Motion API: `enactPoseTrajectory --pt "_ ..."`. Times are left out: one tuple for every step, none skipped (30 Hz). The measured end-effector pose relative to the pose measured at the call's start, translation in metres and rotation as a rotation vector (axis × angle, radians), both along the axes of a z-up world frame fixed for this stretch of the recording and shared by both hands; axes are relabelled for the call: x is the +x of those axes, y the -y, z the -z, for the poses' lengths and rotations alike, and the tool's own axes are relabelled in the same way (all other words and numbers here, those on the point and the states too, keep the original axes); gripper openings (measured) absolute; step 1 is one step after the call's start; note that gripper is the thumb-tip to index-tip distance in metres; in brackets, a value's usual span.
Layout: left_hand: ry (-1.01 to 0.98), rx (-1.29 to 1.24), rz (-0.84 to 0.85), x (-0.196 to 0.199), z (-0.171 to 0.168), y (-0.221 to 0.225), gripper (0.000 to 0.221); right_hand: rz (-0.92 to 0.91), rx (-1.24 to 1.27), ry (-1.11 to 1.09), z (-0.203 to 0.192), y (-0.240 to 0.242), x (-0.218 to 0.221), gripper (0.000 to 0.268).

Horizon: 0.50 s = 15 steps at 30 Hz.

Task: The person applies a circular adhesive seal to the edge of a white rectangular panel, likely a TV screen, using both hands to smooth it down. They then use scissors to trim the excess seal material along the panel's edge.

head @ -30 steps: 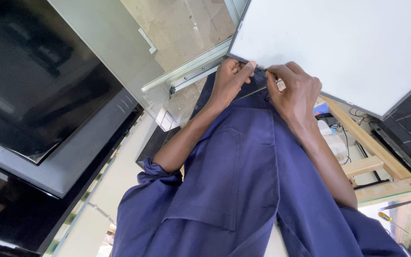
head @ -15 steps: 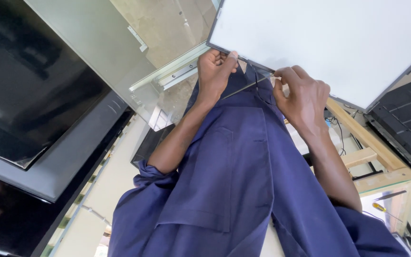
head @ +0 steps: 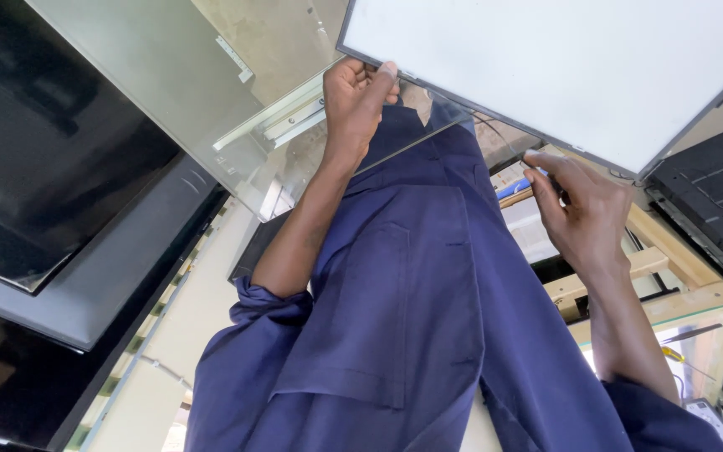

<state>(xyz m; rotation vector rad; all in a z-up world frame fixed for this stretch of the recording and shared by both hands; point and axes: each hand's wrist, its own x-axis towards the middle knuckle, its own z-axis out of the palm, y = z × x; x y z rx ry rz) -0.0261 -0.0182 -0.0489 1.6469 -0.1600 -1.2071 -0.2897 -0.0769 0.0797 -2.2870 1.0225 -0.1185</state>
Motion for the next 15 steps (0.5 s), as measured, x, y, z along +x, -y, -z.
enactPoseTrajectory --pt "0.001 0.002 -0.001 -0.001 -0.001 -0.001 0.016 -0.001 0.002 0.001 0.000 -0.001 -0.002 0.014" --pt "-0.002 0.008 -0.001 0.000 -0.002 0.000 0.016 -0.034 -0.082 0.001 0.002 -0.001 -0.004 0.011" --pt "-0.004 0.014 0.000 0.000 -0.002 0.001 0.016 -0.066 -0.167 0.000 0.003 -0.001 -0.005 0.009" --pt "-0.002 0.014 0.000 0.000 -0.002 0.002 0.016 -0.065 -0.168 0.002 0.002 0.000 -0.007 0.009" --pt "0.002 0.000 -0.001 0.000 -0.002 0.002 0.016 -0.118 -0.223 -0.030 0.001 0.002 -0.010 0.009" --pt "0.005 -0.010 -0.002 0.000 -0.002 0.001 0.016 -0.171 -0.275 -0.064 0.000 0.002 -0.012 0.010" --pt "0.006 -0.007 -0.001 0.000 -0.002 0.000 0.016 -0.170 -0.272 -0.063 -0.002 0.002 -0.012 0.010" --pt "0.021 -0.031 0.000 0.000 -0.001 0.000 0.016 -0.216 -0.353 -0.100 -0.004 0.004 -0.011 0.010" --pt "0.036 -0.055 0.001 0.000 0.000 0.000 0.017 -0.261 -0.434 -0.137 -0.006 0.005 -0.011 0.011" --pt "0.036 -0.055 0.002 0.000 0.000 0.000 0.017 -0.260 -0.434 -0.136 -0.008 0.006 -0.010 0.011" --pt "0.032 -0.046 -0.004 0.000 0.000 0.001 0.016 -0.295 -0.500 -0.173 -0.010 0.006 -0.010 0.013" --pt "0.027 -0.038 -0.010 0.000 0.000 0.002 0.016 -0.329 -0.566 -0.210 -0.012 0.007 -0.009 0.017" --pt "0.028 -0.038 -0.009 0.000 0.000 0.001 0.016 -0.328 -0.567 -0.209 -0.015 0.007 -0.007 0.017" --pt "0.029 -0.049 -0.005 0.000 0.001 0.001 0.017 -0.344 -0.598 -0.219 -0.018 0.007 -0.006 0.018" --pt "0.030 -0.060 -0.001 0.000 0.001 0.000 0.017 -0.360 -0.628 -0.228 -0.022 0.007 -0.004 0.019"
